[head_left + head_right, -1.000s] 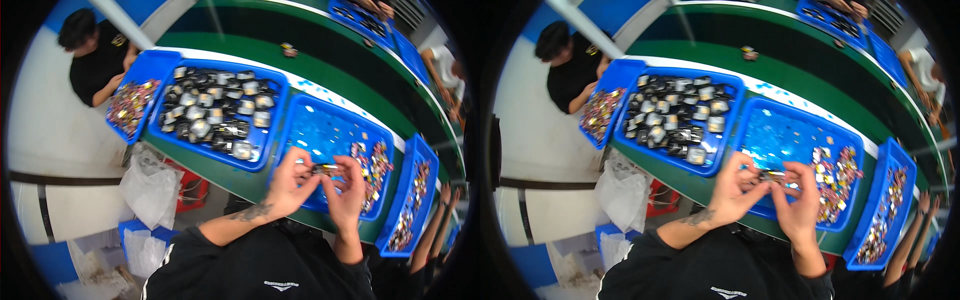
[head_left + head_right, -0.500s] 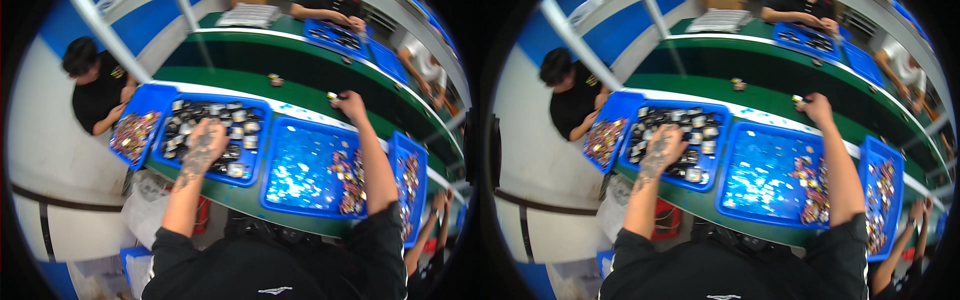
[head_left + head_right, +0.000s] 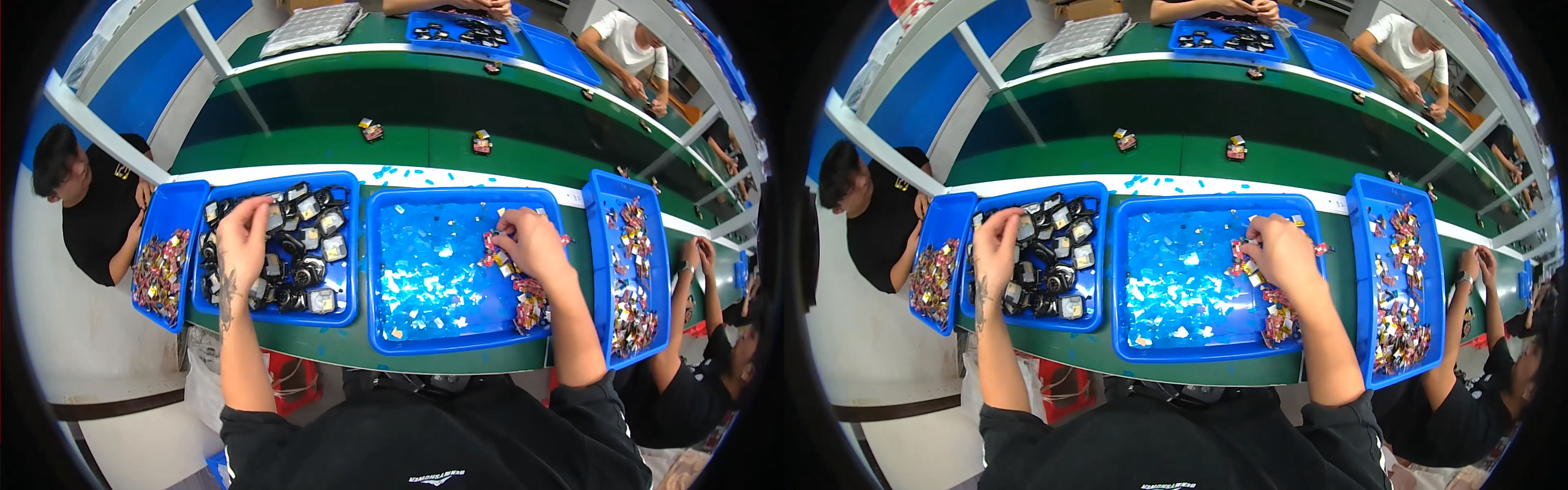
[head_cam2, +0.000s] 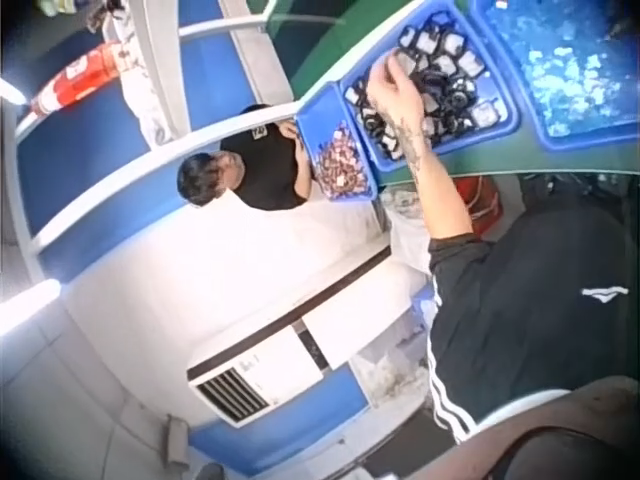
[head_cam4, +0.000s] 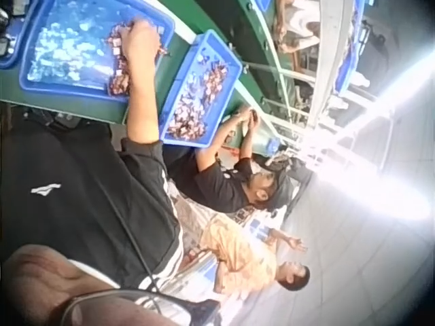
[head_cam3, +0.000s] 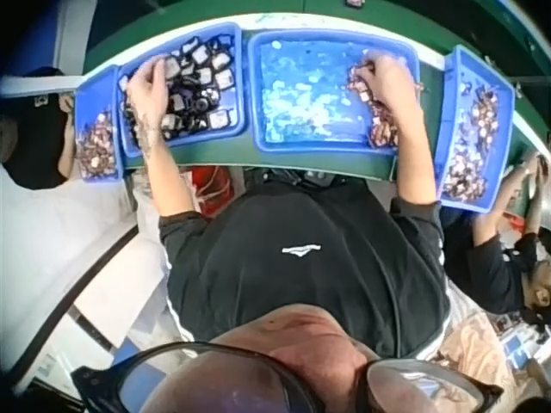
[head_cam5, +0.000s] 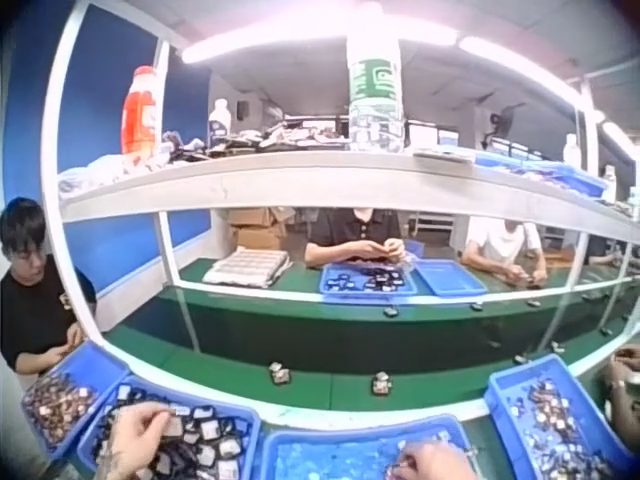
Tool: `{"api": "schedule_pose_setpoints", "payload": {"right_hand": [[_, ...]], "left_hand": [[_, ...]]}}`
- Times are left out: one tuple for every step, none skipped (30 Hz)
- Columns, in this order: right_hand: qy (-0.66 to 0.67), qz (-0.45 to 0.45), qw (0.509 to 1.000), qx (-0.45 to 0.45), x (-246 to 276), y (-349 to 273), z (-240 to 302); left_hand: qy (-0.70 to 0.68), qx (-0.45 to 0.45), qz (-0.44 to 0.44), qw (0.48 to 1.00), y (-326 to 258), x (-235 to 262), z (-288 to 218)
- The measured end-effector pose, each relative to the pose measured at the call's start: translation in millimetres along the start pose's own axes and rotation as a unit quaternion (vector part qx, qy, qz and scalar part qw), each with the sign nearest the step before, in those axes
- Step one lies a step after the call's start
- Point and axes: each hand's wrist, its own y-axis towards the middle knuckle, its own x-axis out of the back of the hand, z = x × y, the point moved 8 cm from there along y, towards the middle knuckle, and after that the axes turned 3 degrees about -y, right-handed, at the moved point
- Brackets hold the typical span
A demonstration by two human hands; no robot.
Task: Assembling small electronic or mechanical components on a factory assembly line.
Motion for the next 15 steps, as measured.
{"api": "schedule_pose_setpoints", "payload": {"right_hand": [[-0.003, -0.017, 1.0, 0.001, -2, -4, -1], [-0.014, -0.037, 0.999, 0.008, -1, -6, 0], [-0.025, -0.055, 0.998, 0.017, 1, -9, 5], [-0.029, -0.058, 0.998, 0.021, 3, -11, 7], [-0.03, -0.057, 0.998, 0.019, 4, -15, 4], [0.025, -0.06, 0.998, -0.006, 6, -18, -3], [0.079, -0.065, 0.994, -0.032, 9, -21, -10], [0.145, -0.069, 0.985, -0.063, 14, -26, -13], [0.156, -0.072, 0.983, -0.072, 21, -29, -12], [0.135, -0.094, 0.986, -0.014, 20, -28, -11], [0.106, -0.09, 0.99, -0.008, 20, -28, -10], [0.124, -0.071, 0.99, -0.017, 13, -24, -10], [0.127, -0.109, 0.986, 0.01, -1, -19, -11], [0.088, -0.096, 0.991, 0.019, -8, -16, -7], [0.037, -0.062, 0.997, 0.009, -14, -11, 0]], "left_hand": [[-0.111, 0.028, -0.034, 0.993, -3, -4, -2], [-0.194, 0.065, -0.061, 0.977, -11, -15, -11], [-0.292, 0.092, -0.042, 0.951, -19, -28, -16], [-0.404, 0.119, -0.011, 0.907, -28, -47, -23], [-0.508, 0.143, 0.022, 0.849, -38, -70, -33], [-0.571, 0.187, 0.073, 0.796, -48, -95, -43], [-0.628, 0.228, 0.125, 0.733, -61, -119, -56], [-0.626, 0.258, 0.144, 0.721, -73, -136, -62], [-0.627, 0.286, 0.17, 0.704, -85, -152, -71], [-0.623, 0.258, 0.21, 0.708, -92, -153, -83], [-0.6, 0.256, 0.2, 0.731, -97, -154, -88], [-0.589, 0.234, 0.207, 0.745, -102, -151, -89], [-0.557, 0.226, 0.193, 0.776, -106, -146, -85], [-0.54, 0.204, 0.173, 0.798, -108, -142, -88], [-0.521, 0.193, 0.159, 0.816, -111, -137, -91]]}}
